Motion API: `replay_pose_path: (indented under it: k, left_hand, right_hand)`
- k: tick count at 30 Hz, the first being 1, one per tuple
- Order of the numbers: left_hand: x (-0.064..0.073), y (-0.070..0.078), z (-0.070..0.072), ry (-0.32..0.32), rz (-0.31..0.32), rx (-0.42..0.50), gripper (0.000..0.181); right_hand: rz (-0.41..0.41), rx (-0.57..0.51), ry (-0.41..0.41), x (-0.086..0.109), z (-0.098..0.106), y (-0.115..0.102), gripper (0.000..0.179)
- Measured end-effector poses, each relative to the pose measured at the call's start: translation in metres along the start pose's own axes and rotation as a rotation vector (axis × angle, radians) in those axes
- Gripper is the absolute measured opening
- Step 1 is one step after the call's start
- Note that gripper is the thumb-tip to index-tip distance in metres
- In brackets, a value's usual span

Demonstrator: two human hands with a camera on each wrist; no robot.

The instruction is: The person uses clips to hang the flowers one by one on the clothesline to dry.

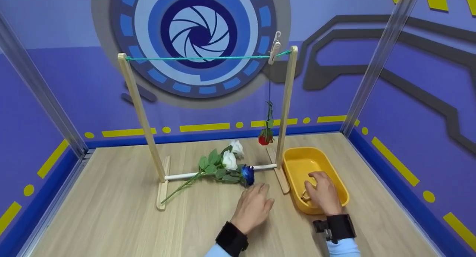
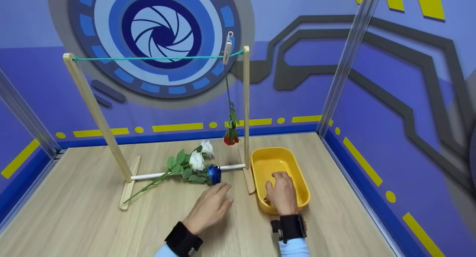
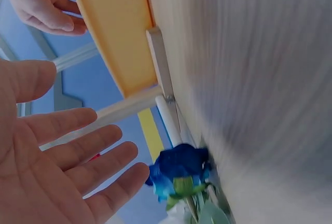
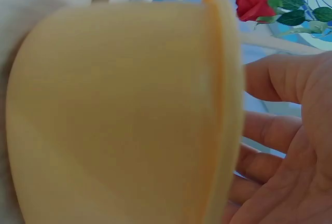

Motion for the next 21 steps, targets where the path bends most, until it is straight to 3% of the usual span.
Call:
replay_pose_path:
  k: [7,15,21]
  left_hand:
    - [-0.007,0.01,-0.005,0.004,-0.041,-0.08,0.039]
    - [-0.017,0.015,-0.015,-0.07,-0.021,-0.116,0.04]
    - [-0.021,0.018,-0.021,-0.087,-0.035,-0.132,0.041]
  right_hand:
    - [-0.026,0.117,-0.075,-0.01,0.002,0.009,0.037]
    - [-0.049,0.201,-0.195,-0.021,0.002,0.016,0.039]
    - [-0.108,0.244,-0.287,-0.026,-0.005,0.024,0.04]
Point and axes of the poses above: each hand's wrist, its own x-axis away from the middle knuckle, its own z-axis out of the back of the hand, y = z × x, the point moved 6 cm from there along -x, towards the middle knuckle, and after that the axes turned 8 degrees about -y, right-handed, at the moved point
